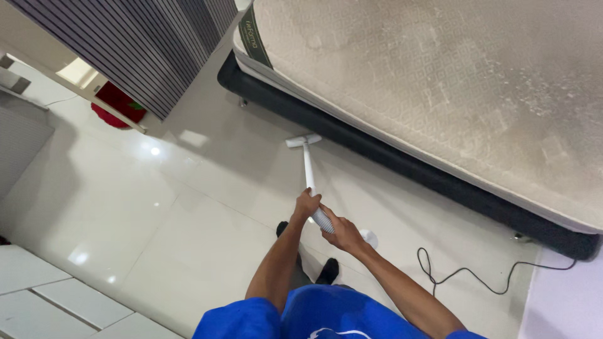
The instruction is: The person uses a vacuum cleaner with a long wand and floor head to clean the tiled floor along the side of a bed. They move the vacuum head back and forth in a repetitive motion, covering the area between the bed and a nearby white cabinet.
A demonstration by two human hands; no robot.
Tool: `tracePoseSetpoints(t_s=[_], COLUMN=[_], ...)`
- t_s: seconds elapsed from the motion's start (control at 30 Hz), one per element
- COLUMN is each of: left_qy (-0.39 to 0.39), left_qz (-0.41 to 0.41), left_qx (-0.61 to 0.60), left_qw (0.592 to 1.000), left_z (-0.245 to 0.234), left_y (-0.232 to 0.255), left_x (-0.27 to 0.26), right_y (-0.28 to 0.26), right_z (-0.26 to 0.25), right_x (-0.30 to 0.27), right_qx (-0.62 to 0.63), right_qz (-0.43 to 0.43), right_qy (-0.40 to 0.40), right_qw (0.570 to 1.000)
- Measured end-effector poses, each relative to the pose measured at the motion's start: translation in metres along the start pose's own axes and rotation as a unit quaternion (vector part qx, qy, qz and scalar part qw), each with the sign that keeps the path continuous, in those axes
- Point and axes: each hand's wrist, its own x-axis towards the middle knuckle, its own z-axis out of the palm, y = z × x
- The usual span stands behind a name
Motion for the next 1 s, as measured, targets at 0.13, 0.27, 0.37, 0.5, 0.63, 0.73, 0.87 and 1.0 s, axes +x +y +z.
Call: tracePoseSetpoints(t_s=[0.13,0.27,0.37,0.5,0.63,0.73,0.87,1.0], left_qy=[-0.002,0.01,0.01,0.014,0.037,0.035,0.038,0.04], left_qz=[-0.018,-0.015,-0.035,-0.071,-0.055,-0.073,-0.083,-0.09], left_qx=[-0.018,-0.015,-0.005,0.001,-0.015,-0.02,-0.021,-0.008], left_qw=[1.0,1.0,0.999,0.997,0.998,0.996,0.996,0.995], left_z=[0.024,0.041,0.044,0.041,0.029,0.019,0.002,-0.014], left_y=[-0.002,-0.002,0.0,0.0,-0.001,-0.002,-0.003,0.0], left_x=[-0.018,-0.028,-0.027,-0.023,-0.013,0.0,0.019,0.041], right_y=[0.02,0.031,0.032,0.03,0.026,0.021,0.01,-0.002], right_z=[0.004,0.001,-0.001,-0.001,0.001,0.0,-0.002,-0.005], right_x=[-0.018,-0.031,-0.032,-0.022,-0.005,0.012,0.038,0.07], right_qx=[-0.008,-0.002,0.003,-0.011,-0.008,-0.005,-0.013,-0.016], right_qz=[0.023,0.002,-0.004,0.0,-0.012,-0.021,-0.014,0.003], right_qy=[-0.011,-0.001,0.004,-0.016,-0.009,-0.003,-0.022,-0.045], right_qw=[1.0,1.0,1.0,1.0,1.0,1.0,1.0,0.999])
